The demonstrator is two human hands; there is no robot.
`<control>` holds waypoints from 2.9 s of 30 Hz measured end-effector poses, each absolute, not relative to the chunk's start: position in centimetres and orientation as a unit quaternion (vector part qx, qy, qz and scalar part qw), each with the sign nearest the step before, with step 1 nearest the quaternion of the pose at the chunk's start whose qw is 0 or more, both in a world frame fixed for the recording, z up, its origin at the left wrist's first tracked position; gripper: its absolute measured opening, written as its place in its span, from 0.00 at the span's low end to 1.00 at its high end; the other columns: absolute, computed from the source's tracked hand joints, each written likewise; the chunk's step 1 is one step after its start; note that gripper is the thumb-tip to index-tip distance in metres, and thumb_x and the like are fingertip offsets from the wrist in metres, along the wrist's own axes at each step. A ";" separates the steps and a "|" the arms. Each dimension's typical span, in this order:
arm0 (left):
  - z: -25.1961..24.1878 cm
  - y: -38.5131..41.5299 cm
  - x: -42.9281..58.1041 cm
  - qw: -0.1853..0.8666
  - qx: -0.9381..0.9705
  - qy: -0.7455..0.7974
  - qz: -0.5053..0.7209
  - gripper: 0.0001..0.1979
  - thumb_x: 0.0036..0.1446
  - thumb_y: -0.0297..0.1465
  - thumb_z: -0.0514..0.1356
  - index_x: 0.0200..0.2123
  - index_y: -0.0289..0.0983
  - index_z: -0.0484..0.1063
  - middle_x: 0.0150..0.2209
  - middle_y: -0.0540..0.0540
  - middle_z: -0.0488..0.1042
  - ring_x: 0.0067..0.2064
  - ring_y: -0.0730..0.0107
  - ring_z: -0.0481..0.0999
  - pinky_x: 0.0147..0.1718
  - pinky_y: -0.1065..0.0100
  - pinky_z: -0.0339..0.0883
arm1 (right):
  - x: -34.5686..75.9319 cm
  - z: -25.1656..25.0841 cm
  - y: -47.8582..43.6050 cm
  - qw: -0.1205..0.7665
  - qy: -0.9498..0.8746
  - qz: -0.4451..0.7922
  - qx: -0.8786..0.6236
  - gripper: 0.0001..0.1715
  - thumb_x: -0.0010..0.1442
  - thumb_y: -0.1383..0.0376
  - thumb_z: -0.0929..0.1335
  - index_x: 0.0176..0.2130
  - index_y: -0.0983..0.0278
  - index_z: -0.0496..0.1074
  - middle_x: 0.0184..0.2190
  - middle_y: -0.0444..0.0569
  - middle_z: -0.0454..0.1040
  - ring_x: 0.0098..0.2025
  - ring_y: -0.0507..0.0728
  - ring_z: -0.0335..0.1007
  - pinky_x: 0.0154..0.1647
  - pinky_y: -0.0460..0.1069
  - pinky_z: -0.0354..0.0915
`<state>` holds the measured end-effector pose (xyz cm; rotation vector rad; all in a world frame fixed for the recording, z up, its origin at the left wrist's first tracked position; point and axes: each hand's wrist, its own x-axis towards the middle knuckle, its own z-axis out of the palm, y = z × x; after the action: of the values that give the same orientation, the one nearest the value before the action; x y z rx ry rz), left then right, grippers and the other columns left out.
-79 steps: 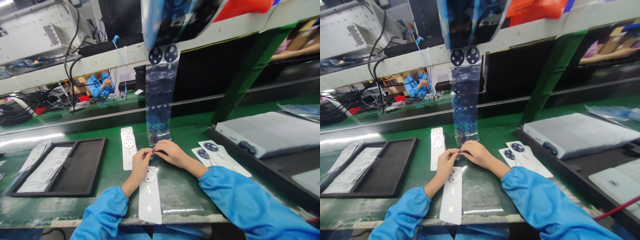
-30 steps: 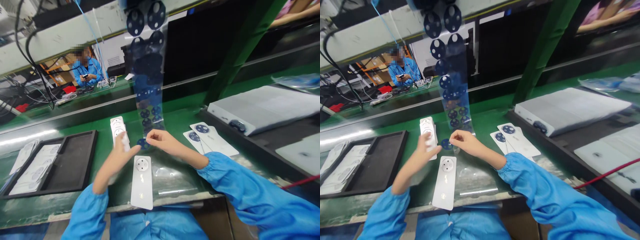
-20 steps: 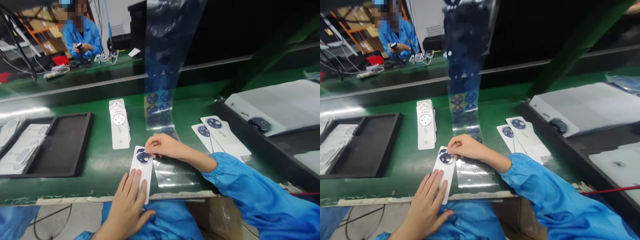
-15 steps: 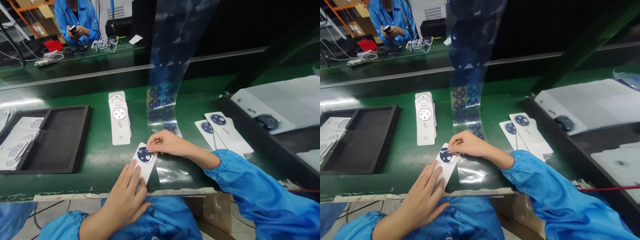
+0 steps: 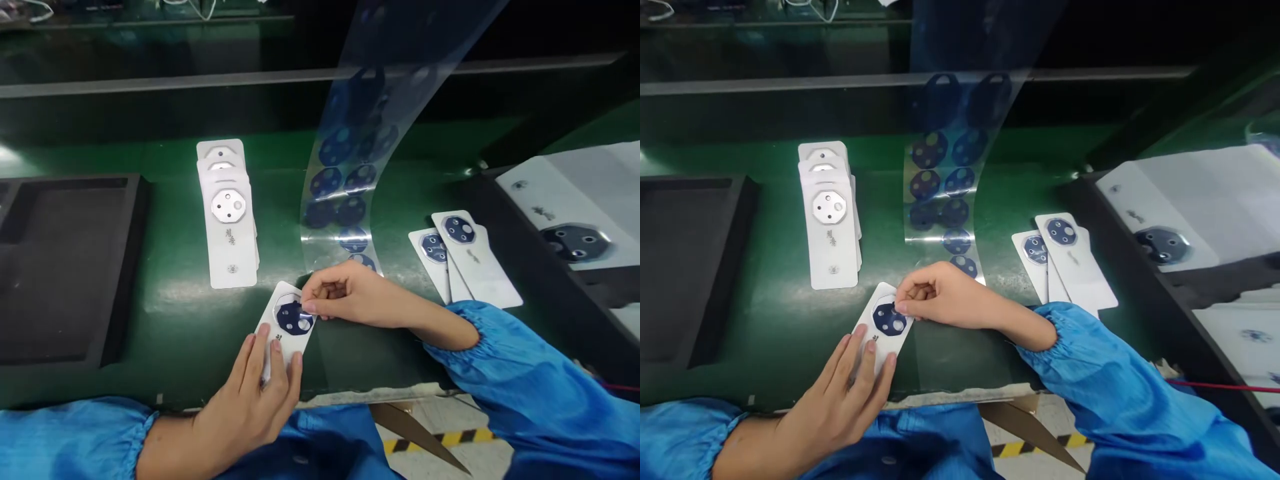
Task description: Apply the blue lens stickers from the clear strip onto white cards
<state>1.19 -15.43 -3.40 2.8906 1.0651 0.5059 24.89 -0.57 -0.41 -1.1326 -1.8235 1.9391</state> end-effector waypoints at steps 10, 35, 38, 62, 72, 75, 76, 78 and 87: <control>-3.8 -15.5 1.1 -0.059 0.929 0.342 0.126 0.21 0.67 0.26 0.57 0.62 0.32 0.69 0.62 0.31 0.70 0.66 0.31 0.63 0.59 0.42 0.69 | 25.0 -0.1 -0.2 0.115 -0.608 0.673 -0.405 0.12 0.61 0.56 0.74 0.37 0.62 0.82 0.28 0.46 0.79 0.27 0.53 0.72 0.27 0.48 0.68; -2.5 -14.7 1.7 -0.162 0.938 0.302 0.055 0.25 0.65 0.38 0.62 0.60 0.29 0.69 0.57 0.29 0.73 0.55 0.35 0.78 0.54 0.47 0.72 | 25.0 -0.1 0.0 0.098 -0.611 0.674 -0.403 0.13 0.62 0.56 0.74 0.40 0.63 0.82 0.29 0.46 0.79 0.28 0.51 0.72 0.26 0.46 0.68; -2.5 -14.7 1.7 -0.153 0.938 0.304 0.061 0.25 0.65 0.37 0.62 0.60 0.28 0.69 0.57 0.27 0.73 0.55 0.33 0.77 0.55 0.45 0.70 | 25.1 -0.2 0.0 0.096 -0.613 0.672 -0.405 0.13 0.62 0.56 0.73 0.40 0.63 0.82 0.30 0.46 0.79 0.28 0.52 0.72 0.26 0.46 0.68; -2.8 -14.6 1.5 -0.180 0.933 0.301 0.084 0.22 0.66 0.35 0.61 0.59 0.29 0.70 0.56 0.29 0.74 0.52 0.39 0.80 0.58 0.43 0.66 | 24.9 -0.1 -0.3 0.075 -0.623 0.655 -0.421 0.16 0.62 0.52 0.72 0.39 0.62 0.81 0.25 0.45 0.76 0.26 0.52 0.71 0.26 0.47 0.65; -1.6 -15.0 1.6 -0.078 0.934 0.334 0.100 0.38 0.65 0.58 0.51 0.59 0.29 0.69 0.59 0.24 0.71 0.59 0.27 0.72 0.53 0.43 0.70 | 23.9 -1.2 -2.1 0.174 -0.856 0.167 -0.457 0.20 0.71 0.54 0.63 0.40 0.64 0.77 0.27 0.50 0.76 0.29 0.57 0.71 0.30 0.50 0.59; -2.8 -15.9 1.7 -0.105 0.918 0.365 0.116 0.33 0.65 0.53 0.55 0.58 0.31 0.69 0.59 0.25 0.70 0.61 0.30 0.70 0.54 0.45 0.70 | 22.9 -0.7 -3.0 0.201 -0.868 0.114 -0.439 0.18 0.71 0.55 0.64 0.38 0.65 0.74 0.33 0.53 0.76 0.36 0.61 0.73 0.35 0.52 0.64; -3.6 -16.2 1.8 -0.119 0.910 0.374 0.136 0.32 0.65 0.52 0.55 0.58 0.31 0.69 0.60 0.27 0.70 0.62 0.32 0.70 0.54 0.47 0.71 | 22.5 -0.5 -3.3 0.196 -0.880 0.118 -0.416 0.16 0.68 0.53 0.67 0.39 0.64 0.73 0.36 0.53 0.76 0.39 0.62 0.72 0.38 0.53 0.66; -5.6 -16.4 1.8 -0.193 0.881 0.378 0.208 0.23 0.64 0.43 0.60 0.56 0.35 0.71 0.57 0.33 0.73 0.60 0.41 0.73 0.53 0.53 0.72 | 21.7 -0.5 -3.9 0.180 -0.891 0.109 -0.403 0.17 0.61 0.53 0.73 0.37 0.63 0.70 0.37 0.52 0.74 0.41 0.63 0.71 0.40 0.55 0.68; -9.8 -17.0 2.1 -0.225 0.829 0.448 0.250 0.27 0.62 0.38 0.64 0.63 0.44 0.66 0.58 0.37 0.73 0.61 0.55 0.73 0.59 0.55 0.70 | 21.6 -1.3 -2.6 0.189 -0.899 0.110 -0.380 0.10 0.69 0.63 0.61 0.36 0.60 0.69 0.34 0.49 0.76 0.39 0.61 0.73 0.40 0.55 0.70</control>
<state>2.07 -17.02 -9.83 3.0570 1.6510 0.9223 21.58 -2.60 -1.27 -1.0690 -2.5276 0.3096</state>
